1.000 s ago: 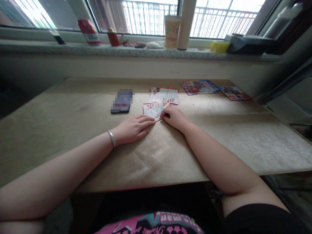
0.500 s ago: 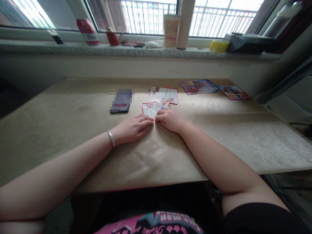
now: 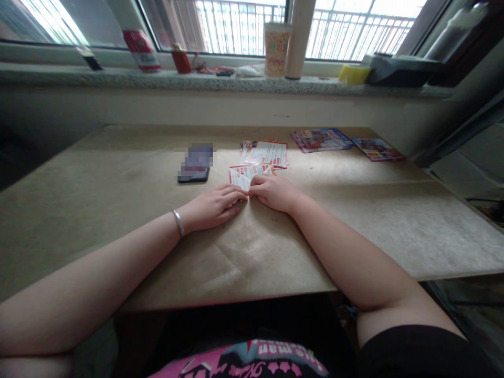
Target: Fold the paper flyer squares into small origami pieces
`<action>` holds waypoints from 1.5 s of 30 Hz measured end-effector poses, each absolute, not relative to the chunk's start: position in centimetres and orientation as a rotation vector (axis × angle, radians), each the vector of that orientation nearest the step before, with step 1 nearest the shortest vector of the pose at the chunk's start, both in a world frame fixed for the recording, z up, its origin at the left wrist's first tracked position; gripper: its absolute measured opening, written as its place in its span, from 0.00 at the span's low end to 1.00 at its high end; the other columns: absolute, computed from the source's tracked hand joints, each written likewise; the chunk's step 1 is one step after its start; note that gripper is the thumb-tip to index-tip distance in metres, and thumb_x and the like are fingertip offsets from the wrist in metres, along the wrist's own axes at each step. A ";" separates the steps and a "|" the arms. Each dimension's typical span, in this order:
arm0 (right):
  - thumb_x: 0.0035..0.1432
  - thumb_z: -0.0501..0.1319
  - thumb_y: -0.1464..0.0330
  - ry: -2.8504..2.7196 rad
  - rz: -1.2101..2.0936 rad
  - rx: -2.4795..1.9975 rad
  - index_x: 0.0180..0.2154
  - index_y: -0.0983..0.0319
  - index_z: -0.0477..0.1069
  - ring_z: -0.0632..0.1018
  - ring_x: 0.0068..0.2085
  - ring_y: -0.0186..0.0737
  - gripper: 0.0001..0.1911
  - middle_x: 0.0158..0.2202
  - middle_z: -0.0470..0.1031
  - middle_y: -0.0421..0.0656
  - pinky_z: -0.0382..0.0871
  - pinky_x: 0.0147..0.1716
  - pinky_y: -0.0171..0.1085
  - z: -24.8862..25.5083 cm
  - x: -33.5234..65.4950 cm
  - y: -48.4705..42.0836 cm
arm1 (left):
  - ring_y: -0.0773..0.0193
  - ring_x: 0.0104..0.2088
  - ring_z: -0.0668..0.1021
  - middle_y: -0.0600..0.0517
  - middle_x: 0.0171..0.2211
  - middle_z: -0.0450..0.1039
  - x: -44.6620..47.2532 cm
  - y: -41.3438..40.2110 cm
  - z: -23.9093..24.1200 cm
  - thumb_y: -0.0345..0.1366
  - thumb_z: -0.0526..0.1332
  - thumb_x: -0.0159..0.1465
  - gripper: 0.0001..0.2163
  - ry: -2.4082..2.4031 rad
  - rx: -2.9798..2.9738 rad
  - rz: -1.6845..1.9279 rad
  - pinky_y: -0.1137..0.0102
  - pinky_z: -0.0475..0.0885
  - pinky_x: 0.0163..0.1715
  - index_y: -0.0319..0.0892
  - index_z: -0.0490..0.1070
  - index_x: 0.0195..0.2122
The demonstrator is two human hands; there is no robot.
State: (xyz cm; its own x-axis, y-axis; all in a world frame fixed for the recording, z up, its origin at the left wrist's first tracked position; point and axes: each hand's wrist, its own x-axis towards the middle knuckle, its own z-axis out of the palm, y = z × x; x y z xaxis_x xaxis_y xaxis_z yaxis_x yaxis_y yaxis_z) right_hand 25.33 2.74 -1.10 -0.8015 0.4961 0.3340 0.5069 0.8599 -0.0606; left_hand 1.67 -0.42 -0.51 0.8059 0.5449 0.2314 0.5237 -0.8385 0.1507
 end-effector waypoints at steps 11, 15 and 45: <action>0.61 0.55 0.71 -2.747 -0.231 -0.934 0.42 0.55 0.77 0.74 0.40 0.40 0.13 0.45 0.77 0.43 0.62 0.35 0.37 0.0 24.9 1.2 | 0.55 0.60 0.67 0.49 0.59 0.68 0.1 -0.1 -0.4 0.37 0.53 0.68 0.16 0.843 3.035 0.369 0.55 0.61 0.62 0.43 0.68 0.56; 0.63 0.54 0.69 -2.722 -0.280 -1.021 0.44 0.54 0.77 0.74 0.41 0.41 0.14 0.46 0.76 0.43 0.62 0.34 0.37 0.1 24.3 0.7 | 0.49 0.62 0.64 0.48 0.61 0.65 0.1 0.0 -0.4 0.40 0.55 0.67 0.17 0.981 3.141 0.393 0.48 0.54 0.63 0.44 0.70 0.55; 0.63 0.54 0.69 -2.662 -0.164 -0.991 0.43 0.56 0.78 0.71 0.42 0.44 0.14 0.42 0.77 0.45 0.63 0.41 0.41 -0.8 23.9 1.6 | 0.55 0.42 0.75 0.43 0.42 0.75 -0.4 0.4 0.9 0.36 0.52 0.65 0.13 1.187 3.240 0.220 0.59 0.65 0.47 0.38 0.73 0.43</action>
State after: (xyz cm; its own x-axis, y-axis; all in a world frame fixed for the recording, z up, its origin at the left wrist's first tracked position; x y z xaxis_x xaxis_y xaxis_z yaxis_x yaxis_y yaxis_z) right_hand 23.87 1.58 -0.78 -0.7190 0.6208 0.3125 0.6544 0.7561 0.0037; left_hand -0.41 0.37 0.95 0.7623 0.6076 0.2228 0.6471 -0.7208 -0.2483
